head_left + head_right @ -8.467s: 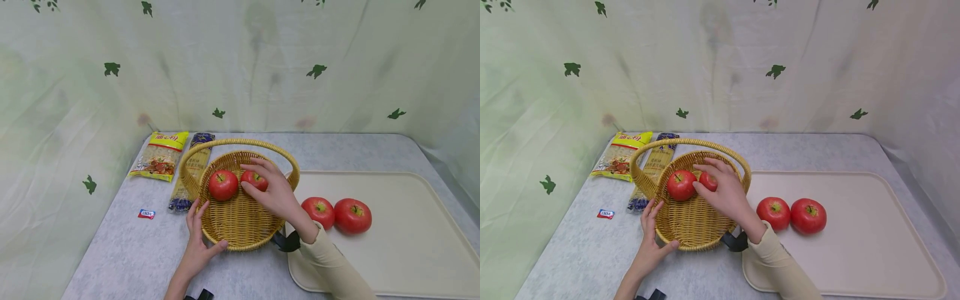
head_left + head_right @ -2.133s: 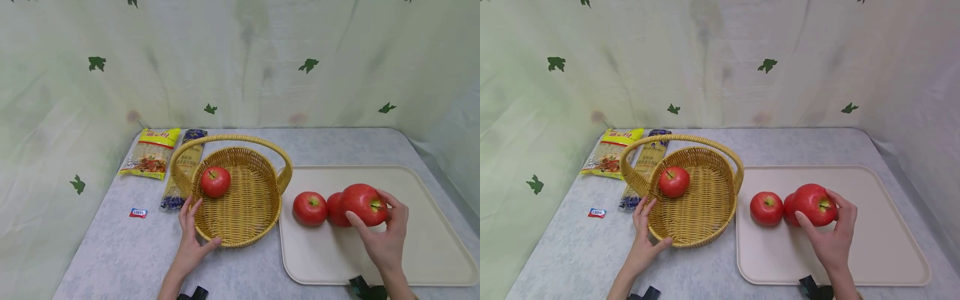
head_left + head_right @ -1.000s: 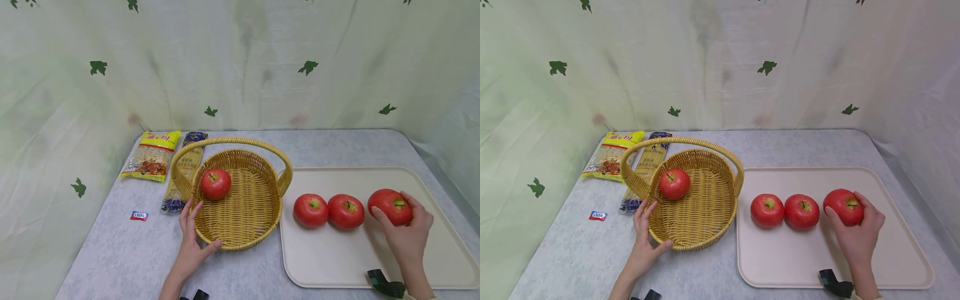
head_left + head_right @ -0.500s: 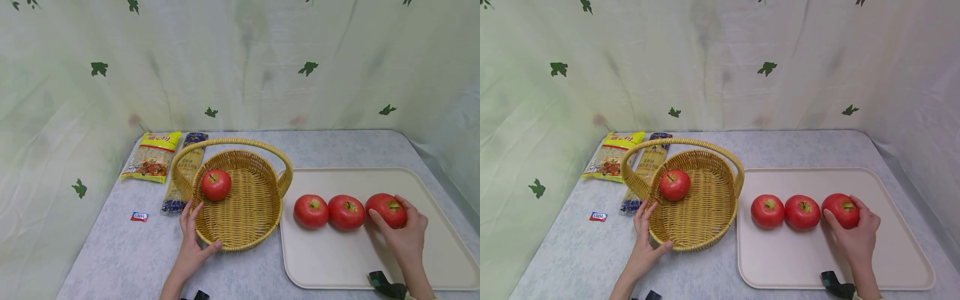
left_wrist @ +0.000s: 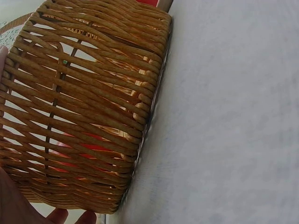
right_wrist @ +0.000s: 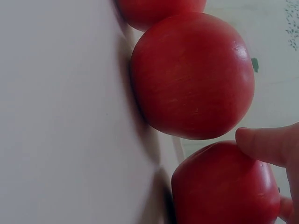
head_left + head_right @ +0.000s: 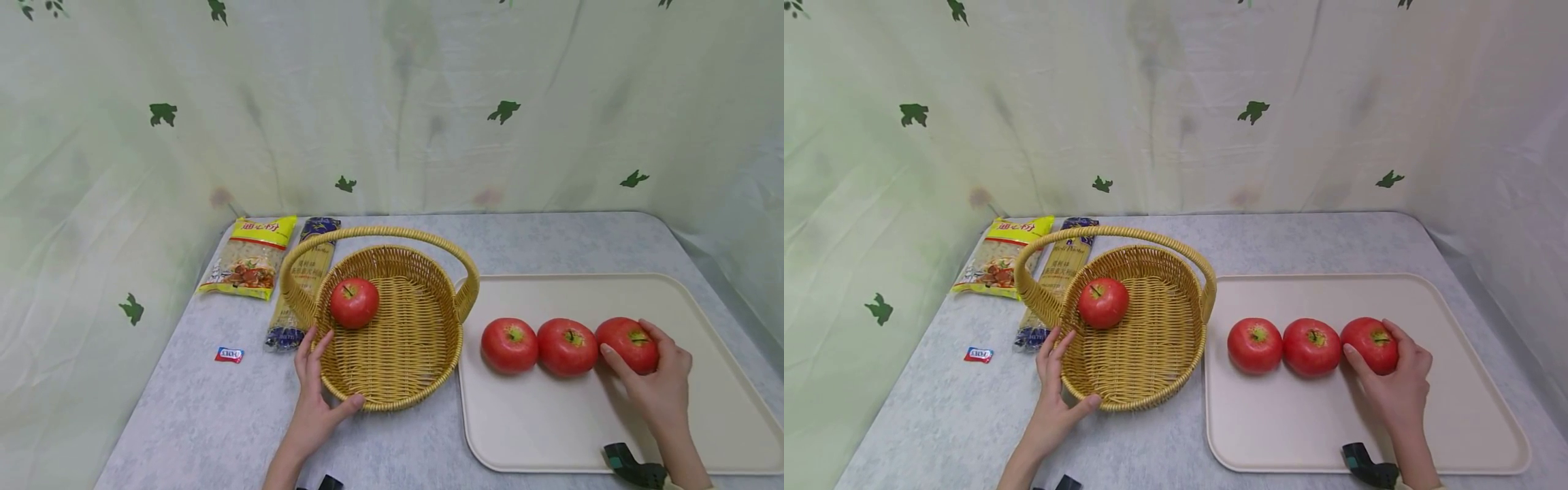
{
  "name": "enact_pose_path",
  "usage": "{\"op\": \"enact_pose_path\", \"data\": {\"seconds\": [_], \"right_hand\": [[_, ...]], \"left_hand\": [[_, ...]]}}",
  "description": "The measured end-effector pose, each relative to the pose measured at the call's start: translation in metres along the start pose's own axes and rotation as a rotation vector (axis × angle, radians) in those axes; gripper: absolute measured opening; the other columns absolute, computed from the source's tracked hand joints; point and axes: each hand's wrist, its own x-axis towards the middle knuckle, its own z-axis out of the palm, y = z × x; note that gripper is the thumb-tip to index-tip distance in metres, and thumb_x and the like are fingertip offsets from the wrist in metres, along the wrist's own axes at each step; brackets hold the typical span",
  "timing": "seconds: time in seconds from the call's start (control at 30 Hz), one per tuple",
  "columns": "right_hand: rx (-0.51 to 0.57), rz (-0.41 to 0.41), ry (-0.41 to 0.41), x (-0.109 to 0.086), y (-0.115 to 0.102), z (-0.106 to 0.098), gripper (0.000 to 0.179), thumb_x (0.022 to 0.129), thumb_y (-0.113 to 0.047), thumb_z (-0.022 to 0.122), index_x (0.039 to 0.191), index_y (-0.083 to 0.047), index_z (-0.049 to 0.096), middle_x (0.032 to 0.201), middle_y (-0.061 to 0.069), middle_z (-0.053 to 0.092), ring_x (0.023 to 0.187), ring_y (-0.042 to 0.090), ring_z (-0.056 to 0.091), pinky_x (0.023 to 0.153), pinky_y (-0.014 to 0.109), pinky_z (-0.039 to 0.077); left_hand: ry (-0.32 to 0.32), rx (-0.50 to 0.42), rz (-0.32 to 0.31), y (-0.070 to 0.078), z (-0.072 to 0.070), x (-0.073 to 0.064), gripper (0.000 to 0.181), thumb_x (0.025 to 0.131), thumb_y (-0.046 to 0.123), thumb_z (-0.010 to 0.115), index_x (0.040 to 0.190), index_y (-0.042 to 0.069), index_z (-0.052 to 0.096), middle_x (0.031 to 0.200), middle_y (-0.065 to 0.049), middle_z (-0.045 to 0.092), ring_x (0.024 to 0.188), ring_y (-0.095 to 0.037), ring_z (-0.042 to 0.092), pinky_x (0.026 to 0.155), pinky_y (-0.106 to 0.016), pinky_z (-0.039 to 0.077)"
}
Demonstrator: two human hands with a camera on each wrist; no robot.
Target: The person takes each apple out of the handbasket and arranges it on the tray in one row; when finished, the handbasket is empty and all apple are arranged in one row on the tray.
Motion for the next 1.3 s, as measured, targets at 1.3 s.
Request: {"op": "enact_pose_path", "data": {"seconds": [1.3], "right_hand": [[0.029, -0.119, 0.071, -0.011, -0.007, -0.007, 0.053, 0.09, -0.012, 0.062, 0.14, -0.004, 0.045, 0.146, 0.017, 0.028, 0.138, 0.023, 0.015, 0.1, 0.061, 0.028]], "left_hand": [[-0.002, 0.038, -0.008, -0.035, 0.0, -0.001, 0.102, 0.069, 0.007, 0.08, 0.151, 0.017, 0.021, 0.154, 0.004, -0.008, 0.138, -0.031, -0.008, 0.094, -0.075, 0.01]]}}
